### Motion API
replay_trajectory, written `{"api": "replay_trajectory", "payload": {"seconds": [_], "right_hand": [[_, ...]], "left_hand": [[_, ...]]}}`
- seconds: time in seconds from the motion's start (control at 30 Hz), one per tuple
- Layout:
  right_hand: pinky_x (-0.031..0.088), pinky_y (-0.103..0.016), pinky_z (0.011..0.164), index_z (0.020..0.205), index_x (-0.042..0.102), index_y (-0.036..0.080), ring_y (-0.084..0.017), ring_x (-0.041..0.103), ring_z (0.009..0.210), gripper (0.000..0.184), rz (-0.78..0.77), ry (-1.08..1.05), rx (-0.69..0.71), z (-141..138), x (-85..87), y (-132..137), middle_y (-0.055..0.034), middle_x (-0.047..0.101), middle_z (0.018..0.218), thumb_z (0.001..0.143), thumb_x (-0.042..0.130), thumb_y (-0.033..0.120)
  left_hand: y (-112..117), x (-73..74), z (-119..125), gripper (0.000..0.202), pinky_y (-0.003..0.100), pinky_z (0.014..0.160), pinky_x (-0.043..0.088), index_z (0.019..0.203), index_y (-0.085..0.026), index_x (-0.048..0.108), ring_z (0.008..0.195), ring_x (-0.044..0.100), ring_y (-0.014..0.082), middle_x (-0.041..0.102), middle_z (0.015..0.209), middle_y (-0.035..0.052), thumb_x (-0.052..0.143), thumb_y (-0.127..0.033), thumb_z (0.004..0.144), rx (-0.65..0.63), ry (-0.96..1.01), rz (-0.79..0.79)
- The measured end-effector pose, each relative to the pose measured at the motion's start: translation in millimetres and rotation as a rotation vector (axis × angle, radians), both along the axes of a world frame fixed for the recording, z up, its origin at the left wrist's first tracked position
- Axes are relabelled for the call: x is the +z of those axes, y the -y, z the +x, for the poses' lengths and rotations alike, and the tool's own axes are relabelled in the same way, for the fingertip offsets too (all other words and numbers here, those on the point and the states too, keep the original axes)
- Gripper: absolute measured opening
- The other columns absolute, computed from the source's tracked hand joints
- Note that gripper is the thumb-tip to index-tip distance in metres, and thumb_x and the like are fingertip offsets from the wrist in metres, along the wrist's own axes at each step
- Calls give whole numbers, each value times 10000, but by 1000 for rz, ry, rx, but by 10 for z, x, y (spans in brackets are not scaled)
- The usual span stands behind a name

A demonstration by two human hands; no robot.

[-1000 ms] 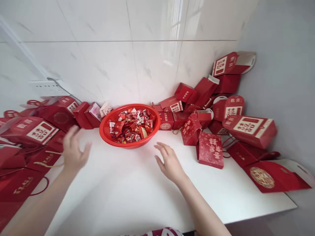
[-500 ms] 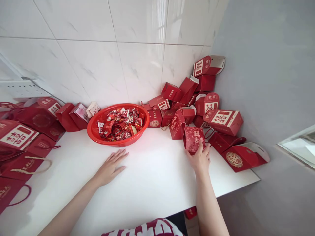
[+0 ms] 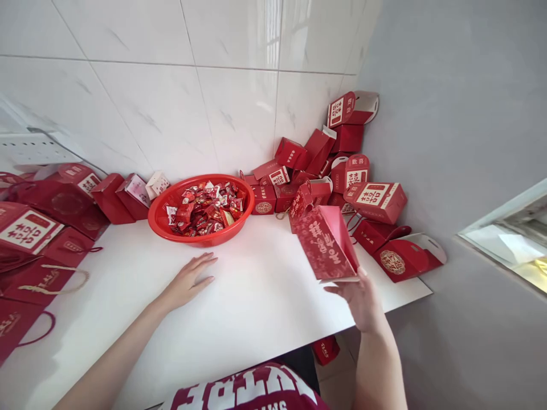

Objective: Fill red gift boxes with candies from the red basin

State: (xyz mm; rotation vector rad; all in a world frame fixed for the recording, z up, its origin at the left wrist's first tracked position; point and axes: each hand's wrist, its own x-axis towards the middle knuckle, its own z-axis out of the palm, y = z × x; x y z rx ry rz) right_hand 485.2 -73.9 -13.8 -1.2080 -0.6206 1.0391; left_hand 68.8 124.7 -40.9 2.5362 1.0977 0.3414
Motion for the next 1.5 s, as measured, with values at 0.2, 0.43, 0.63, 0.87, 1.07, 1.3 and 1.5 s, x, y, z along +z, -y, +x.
{"api": "replay_trajectory", "payload": {"seconds": [0.2, 0.43, 0.63, 0.87, 1.07, 1.3, 1.5], "right_hand": [[569, -436, 816, 993, 706, 178, -285, 690, 949, 652, 10, 26, 585, -653, -12, -224, -162, 721, 1028, 966, 297, 684], [543, -371, 777, 1281, 533, 216, -223, 673, 945, 601, 135, 232, 842, -1272, 294, -644, -120, 660, 1144, 993, 254, 664], [577, -365, 782, 1455, 368, 244, -206, 666, 935, 650, 173, 648, 574, -1630, 562, -751, -129, 582, 1303, 902, 641, 448], [560, -345, 809, 1149, 610, 224, -194, 676, 851, 232, 256, 874, 647, -1689, 943, -627, -43, 698, 995, 927, 542, 209], [509, -305, 847, 1078, 646, 236, -175, 668, 940, 220, 334, 806, 822, -1767, 1094, -638, -27, 712, 1051, 999, 445, 196], [413, -284, 605, 869, 477, 215, -163, 530, 673, 305, 201, 961, 711, -1901, 793, -792, -7, 594, 798, 896, 647, 467], [383, -263, 614, 796, 415, 223, -157, 508, 701, 176, 254, 1051, 656, -1903, 704, -820, -10, 552, 814, 855, 565, 151]], "left_hand": [[342, 736, 148, 458, 423, 1174, 394, 1436, -285, 452, 1385, 463, 227, 495, 1480, 61, 503, -344, 985, 91, 358, 125], [849, 951, 474, 744, 485, 1189, 367, 1514, -275, 309, 1466, 333, 321, 288, 1608, 114, 658, -451, 881, -23, 236, 61], [974, 665, 685, 627, 486, 1045, 504, 1444, -239, 320, 1335, 490, 309, 445, 1440, 161, 613, -356, 902, 259, 395, 140], [1081, 874, 675, 940, 500, 992, 540, 1569, -233, 117, 1392, 427, 377, 311, 1561, 190, 675, -435, 840, 330, 405, 225], [1216, 905, 605, 804, 436, 915, 584, 1580, -280, 92, 1204, 629, 309, 491, 1470, 145, 548, -289, 918, 260, 407, -8], [1240, 751, 599, 887, 425, 904, 601, 1595, -308, 53, 1213, 598, 290, 421, 1513, 137, 540, -171, 867, 248, 567, -316], [1277, 761, 604, 763, 361, 779, 644, 1588, -311, 123, 1016, 643, 189, 594, 1303, 79, 409, -170, 896, 256, 922, -865]]}}
